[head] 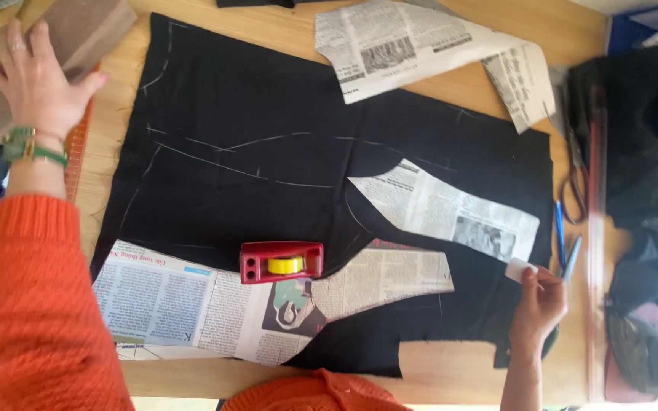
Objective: The person uses a ruler and tailor's chalk to mark lines on black fabric around paper patterns, and later adjusts and tapes the patterns onto the fabric.
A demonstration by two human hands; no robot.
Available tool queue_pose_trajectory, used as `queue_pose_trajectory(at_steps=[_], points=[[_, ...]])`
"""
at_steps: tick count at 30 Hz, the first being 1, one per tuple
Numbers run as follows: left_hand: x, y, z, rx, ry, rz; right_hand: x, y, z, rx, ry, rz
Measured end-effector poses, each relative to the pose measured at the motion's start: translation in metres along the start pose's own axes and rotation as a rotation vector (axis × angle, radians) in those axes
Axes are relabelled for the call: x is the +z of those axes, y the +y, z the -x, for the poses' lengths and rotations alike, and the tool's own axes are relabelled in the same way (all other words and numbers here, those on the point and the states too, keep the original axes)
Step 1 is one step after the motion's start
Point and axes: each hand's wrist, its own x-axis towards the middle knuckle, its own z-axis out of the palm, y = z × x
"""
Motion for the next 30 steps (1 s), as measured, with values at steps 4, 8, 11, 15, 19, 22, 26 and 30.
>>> queue_pose_trajectory(at_steps=[4,8,11,15,19,22,26,30], points=[[-0.028,0.068,0.072,0.123,-0.031,0.131,-0.018,-0.016,0.037,0.041,0.004,0.102],[-0.04,0.124,0.175,0.249,-0.104,0.259,-0.058,0.009,0.064,0.143,0.048,0.158],[-0.037,0.149,0.245,0.261,-0.098,0.37,-0.085,0.034,0.084,0.266,0.125,0.122],[-0.034,0.169,0.312,0.199,-0.108,0.437,-0.108,0.051,0.104,0.393,0.184,0.06],[-0.024,0.184,0.348,0.227,-0.075,0.439,-0.12,0.048,0.111,0.39,0.223,0.077],[-0.019,0.201,0.358,0.258,-0.103,0.435,-0.135,0.068,0.084,0.383,0.228,0.167],[-0.017,0.227,0.36,0.352,-0.095,0.43,-0.162,0.119,0.01,0.174,0.251,0.35],[-0.02,0.248,0.358,0.447,-0.093,0.384,-0.176,0.177,-0.077,-0.026,0.067,0.635]])
